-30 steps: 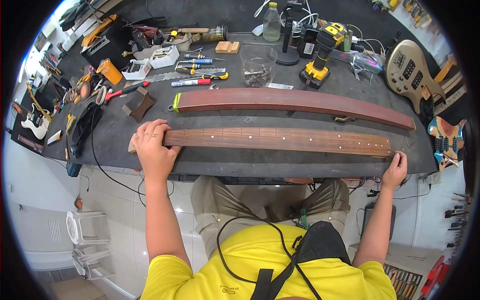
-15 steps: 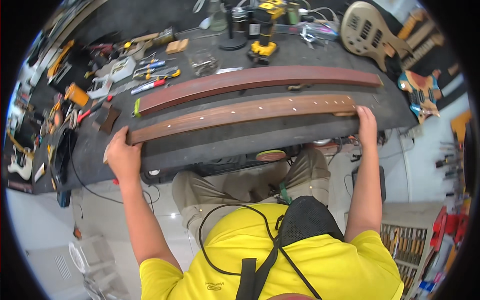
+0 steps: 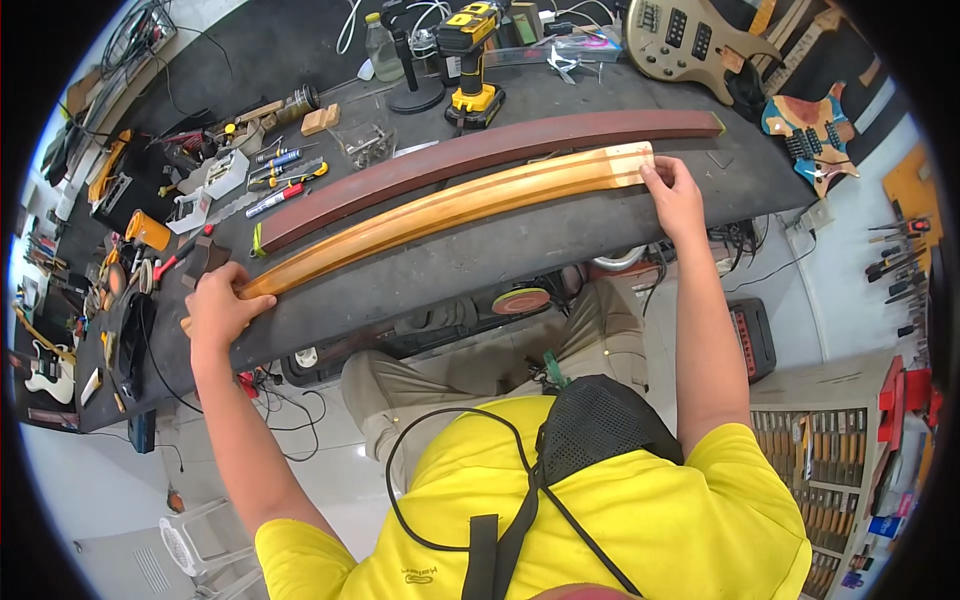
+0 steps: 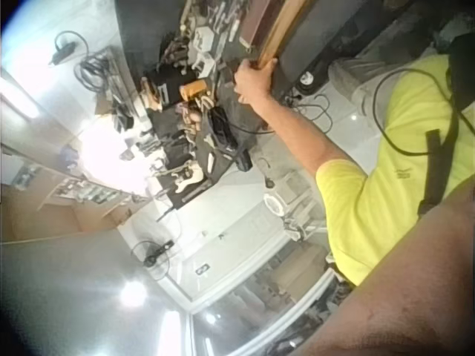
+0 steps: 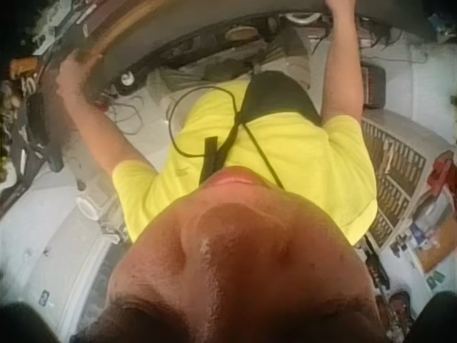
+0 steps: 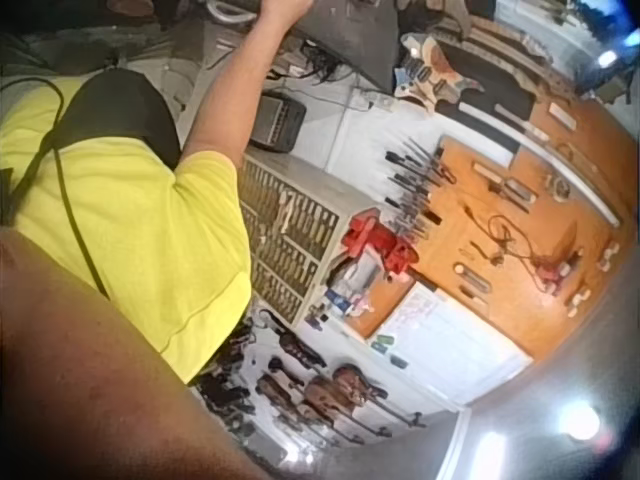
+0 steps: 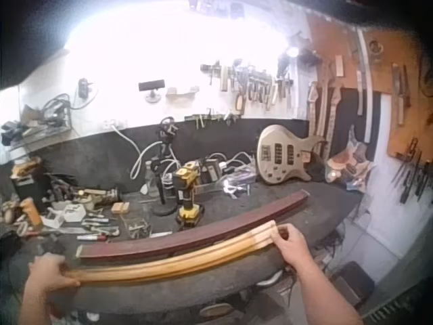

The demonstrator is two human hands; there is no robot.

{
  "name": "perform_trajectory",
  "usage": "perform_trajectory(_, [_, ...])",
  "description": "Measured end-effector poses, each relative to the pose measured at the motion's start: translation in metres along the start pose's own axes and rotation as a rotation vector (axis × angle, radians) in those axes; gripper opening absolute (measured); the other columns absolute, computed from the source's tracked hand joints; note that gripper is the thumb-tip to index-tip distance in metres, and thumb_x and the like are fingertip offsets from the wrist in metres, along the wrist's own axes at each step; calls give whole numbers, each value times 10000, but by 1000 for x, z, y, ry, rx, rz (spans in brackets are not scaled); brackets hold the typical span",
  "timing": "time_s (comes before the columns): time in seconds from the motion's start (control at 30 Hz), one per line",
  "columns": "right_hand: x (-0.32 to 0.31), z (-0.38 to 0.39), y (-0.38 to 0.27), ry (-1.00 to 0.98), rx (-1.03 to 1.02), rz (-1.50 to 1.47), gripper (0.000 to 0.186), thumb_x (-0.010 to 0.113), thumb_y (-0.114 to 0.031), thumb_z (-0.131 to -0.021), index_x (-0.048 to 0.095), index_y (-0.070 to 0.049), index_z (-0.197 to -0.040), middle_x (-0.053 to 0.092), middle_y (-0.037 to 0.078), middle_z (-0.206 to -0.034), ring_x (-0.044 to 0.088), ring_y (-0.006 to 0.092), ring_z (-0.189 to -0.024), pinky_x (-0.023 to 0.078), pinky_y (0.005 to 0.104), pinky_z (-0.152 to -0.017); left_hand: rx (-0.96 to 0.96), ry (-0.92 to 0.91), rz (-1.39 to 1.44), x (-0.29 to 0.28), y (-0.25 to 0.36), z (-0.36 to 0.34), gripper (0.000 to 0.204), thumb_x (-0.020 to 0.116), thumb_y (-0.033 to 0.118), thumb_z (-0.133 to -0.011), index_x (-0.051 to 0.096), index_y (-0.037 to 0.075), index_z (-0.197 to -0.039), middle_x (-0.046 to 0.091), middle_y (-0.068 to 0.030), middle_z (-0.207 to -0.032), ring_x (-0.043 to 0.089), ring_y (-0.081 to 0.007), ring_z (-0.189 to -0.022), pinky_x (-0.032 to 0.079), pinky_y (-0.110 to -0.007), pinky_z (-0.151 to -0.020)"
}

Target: The person sands the fretboard of a guitar neck using a long wooden sanding beam and adjusts a component with a hex key. They then walk to a belt sander and sand the headstock of the neck.

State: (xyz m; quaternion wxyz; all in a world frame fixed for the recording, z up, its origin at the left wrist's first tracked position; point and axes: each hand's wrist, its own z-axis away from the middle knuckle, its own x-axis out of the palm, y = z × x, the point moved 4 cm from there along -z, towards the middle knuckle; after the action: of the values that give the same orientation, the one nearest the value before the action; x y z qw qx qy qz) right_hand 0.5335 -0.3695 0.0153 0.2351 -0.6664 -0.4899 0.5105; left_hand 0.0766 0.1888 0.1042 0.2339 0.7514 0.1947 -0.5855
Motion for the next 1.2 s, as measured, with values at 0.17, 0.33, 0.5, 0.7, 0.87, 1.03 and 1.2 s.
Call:
perform_trajectory(0.17, [-8, -1, -24, 52, 69, 7, 660, 902, -439, -940, 723, 77, -1311, 816, 178, -1185, 772, 244, -1088, 595, 381, -992, 164, 60, -26, -2, 15, 15, 556, 1001, 413, -741, 670, 32, -974, 722, -134, -943, 676, -377, -950, 485, -559, -853])
perform_trajectory(0.33, [-70, 1, -80, 358, -13, 98, 642, 910, -432, -947, 739, 83, -1291, 811, 189, -1186, 766, 257, -1070, 593, 391, -984, 225, 7, 66, -40, 31, 13, 617, 971, 485, -761, 629, 14, -968, 688, -175, -906, 657, -407, -900, 487, -515, -804])
perform_trajectory(0.5, [-69, 10, -56, 279, 68, 472, 570, 802, -493, -993, 788, 5, -1270, 819, 193, -1216, 764, 374, -1131, 576, 492, -1021, 178, -318, 171, -11, 42, 1, 613, 983, 448, -777, 634, -14, -977, 720, -228, -940, 687, -444, -892, 540, -499, -809])
perform_trajectory(0.7, [-40, 9, -7, 96, 212, 459, 655, 750, -586, -989, 806, 10, -1253, 821, 238, -1214, 764, 420, -1172, 568, 510, -1039, 84, -365, 121, 14, 38, -9, 592, 1017, 385, -735, 647, -14, -967, 721, -227, -948, 694, -451, -875, 538, -515, -795])
perform_trajectory(0.87, [-69, -10, -43, 252, 70, 168, 633, 733, -515, -1056, 772, 70, -1296, 821, 229, -1217, 780, 304, -1132, 577, 407, -1005, 282, 199, 116, -49, 45, -5, 588, 1028, 352, -699, 664, -7, -990, 689, -157, -907, 658, -364, -865, 510, -480, -788])
perform_trajectory(1.03, [-81, 2, -46, 309, 121, -550, 487, 720, -468, -1110, 740, 9, -1206, 757, 55, -1092, 681, 155, -983, 519, 325, -954, 310, 642, -88, -53, 67, 31, 556, 1016, 346, -750, 669, 44, -1061, 704, -82, -999, 653, -323, -998, 460, -445, -918])
perform_trajectory(1.2, [-79, 1, -24, 177, 128, -734, 334, 760, -296, -1097, 692, 2, -1232, 753, 66, -1132, 697, 143, -1021, 541, 349, -1014, 187, 700, -55, -10, 66, 47, 495, 1012, 230, -770, 659, 44, -1063, 738, -89, -1103, 674, -355, -1057, 511, -460, -912])
